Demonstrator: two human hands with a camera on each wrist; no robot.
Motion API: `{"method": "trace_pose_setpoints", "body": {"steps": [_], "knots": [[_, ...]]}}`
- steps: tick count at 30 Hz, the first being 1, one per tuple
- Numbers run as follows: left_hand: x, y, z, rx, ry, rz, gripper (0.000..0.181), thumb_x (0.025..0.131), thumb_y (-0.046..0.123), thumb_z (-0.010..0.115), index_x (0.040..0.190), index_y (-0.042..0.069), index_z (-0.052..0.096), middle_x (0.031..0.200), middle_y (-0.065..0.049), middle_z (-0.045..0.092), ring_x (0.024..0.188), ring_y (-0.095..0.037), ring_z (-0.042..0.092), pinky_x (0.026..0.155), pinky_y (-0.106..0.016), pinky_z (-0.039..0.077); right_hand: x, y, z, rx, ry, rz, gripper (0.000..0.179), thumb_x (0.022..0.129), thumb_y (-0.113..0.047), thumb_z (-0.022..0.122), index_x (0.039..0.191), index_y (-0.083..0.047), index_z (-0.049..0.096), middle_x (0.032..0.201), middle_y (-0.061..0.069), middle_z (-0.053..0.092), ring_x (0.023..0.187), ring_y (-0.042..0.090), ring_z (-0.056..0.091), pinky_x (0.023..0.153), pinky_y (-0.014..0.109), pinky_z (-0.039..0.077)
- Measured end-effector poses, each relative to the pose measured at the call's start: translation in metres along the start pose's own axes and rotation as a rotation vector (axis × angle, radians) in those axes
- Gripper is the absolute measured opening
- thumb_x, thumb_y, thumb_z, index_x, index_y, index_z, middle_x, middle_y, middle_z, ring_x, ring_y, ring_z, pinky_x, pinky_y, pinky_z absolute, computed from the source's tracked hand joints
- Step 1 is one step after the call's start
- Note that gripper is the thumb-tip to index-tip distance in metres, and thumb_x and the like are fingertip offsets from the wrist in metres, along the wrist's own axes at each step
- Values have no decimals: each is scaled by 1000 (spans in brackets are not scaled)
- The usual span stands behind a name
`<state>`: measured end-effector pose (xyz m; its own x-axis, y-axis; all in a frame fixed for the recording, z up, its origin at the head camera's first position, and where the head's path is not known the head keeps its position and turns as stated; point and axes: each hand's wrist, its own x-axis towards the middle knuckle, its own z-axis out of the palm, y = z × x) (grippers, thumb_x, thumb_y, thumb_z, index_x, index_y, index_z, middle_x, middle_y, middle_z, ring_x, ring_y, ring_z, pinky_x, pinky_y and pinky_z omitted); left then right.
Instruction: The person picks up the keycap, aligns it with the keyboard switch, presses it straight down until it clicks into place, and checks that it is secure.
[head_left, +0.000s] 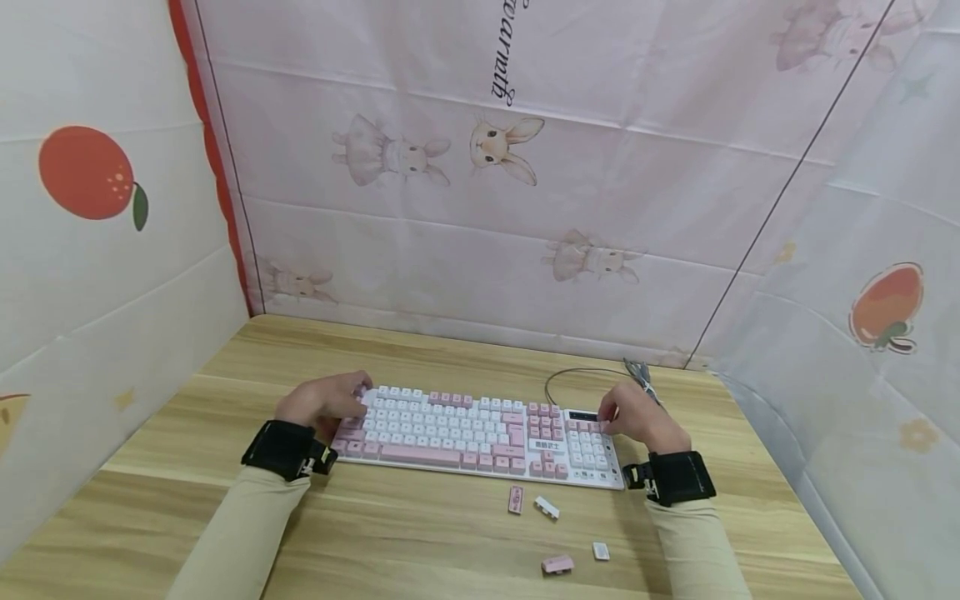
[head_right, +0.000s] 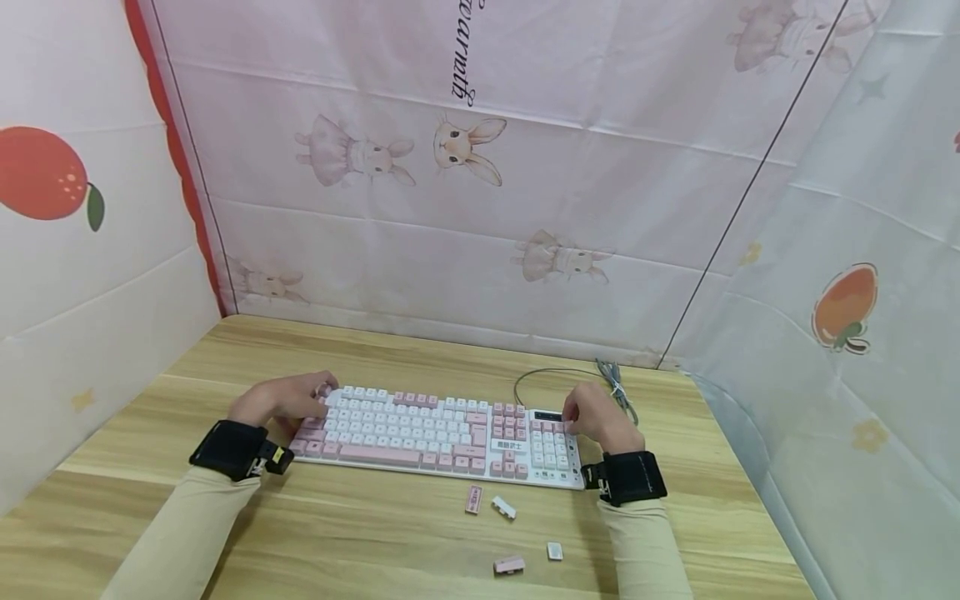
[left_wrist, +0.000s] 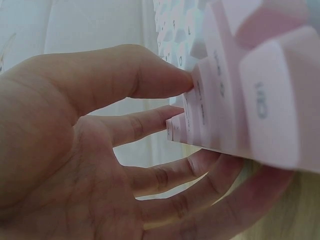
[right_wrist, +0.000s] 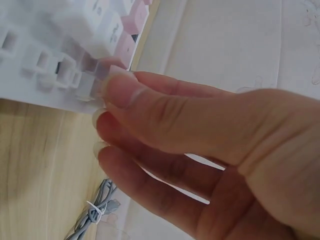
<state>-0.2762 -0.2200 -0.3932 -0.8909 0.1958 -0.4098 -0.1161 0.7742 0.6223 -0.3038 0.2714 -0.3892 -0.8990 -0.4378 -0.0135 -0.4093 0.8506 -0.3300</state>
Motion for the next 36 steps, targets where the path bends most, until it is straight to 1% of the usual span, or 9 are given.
{"method": "trace_pose_setpoints", "body": {"steps": [11,19,22,25,29,32,36], "knots": [[1,2,1,-21,8,-14,56,95,9,61,147,6,41,139,-27,47,93,-31,65,67,-41,62,1,2,-1,5,16,-13,13,80,8,79,79,-4,77,83,6,74,75,16,60,70,34,54],[1,-2,3,-6,21,-2,57,94,8,62,147,4,41,140,-28,46,93,-31,65,66,-42,61,1,3,3,36,-17,30,14,81,9,78,82,-5,77,86,6,73,77,17,60,71,34,53],[2,-1,4,6,24,14,56,94,8,62,146,4,42,142,-28,46,96,-32,64,67,-42,61,0,4,5,27,-13,50,14,81,9,78,82,-5,77,86,6,73,78,18,59,72,34,53],[4,0,5,31,28,14,56,93,9,62,145,4,43,142,-28,47,98,-33,63,69,-42,61,-1,5,6,32,-11,65,15,81,9,78,82,-6,77,86,6,73,78,18,59,72,34,53],[4,0,5,32,33,0,55,93,9,63,144,5,44,138,-26,49,95,-32,63,67,-42,61,0,4,7,33,-7,48,12,81,8,78,82,-4,77,85,6,72,76,17,57,69,31,51],[2,-2,5,16,33,4,55,93,9,63,145,4,43,136,-27,50,91,-31,65,65,-42,61,1,2,7,21,0,44,9,81,6,79,83,-3,77,83,6,71,75,17,56,68,30,50],[3,-3,4,12,29,6,56,94,10,63,146,5,43,138,-27,49,91,-31,65,65,-42,61,2,1,6,9,11,48,8,81,5,80,83,-3,78,82,5,71,74,16,56,68,29,49]]}}
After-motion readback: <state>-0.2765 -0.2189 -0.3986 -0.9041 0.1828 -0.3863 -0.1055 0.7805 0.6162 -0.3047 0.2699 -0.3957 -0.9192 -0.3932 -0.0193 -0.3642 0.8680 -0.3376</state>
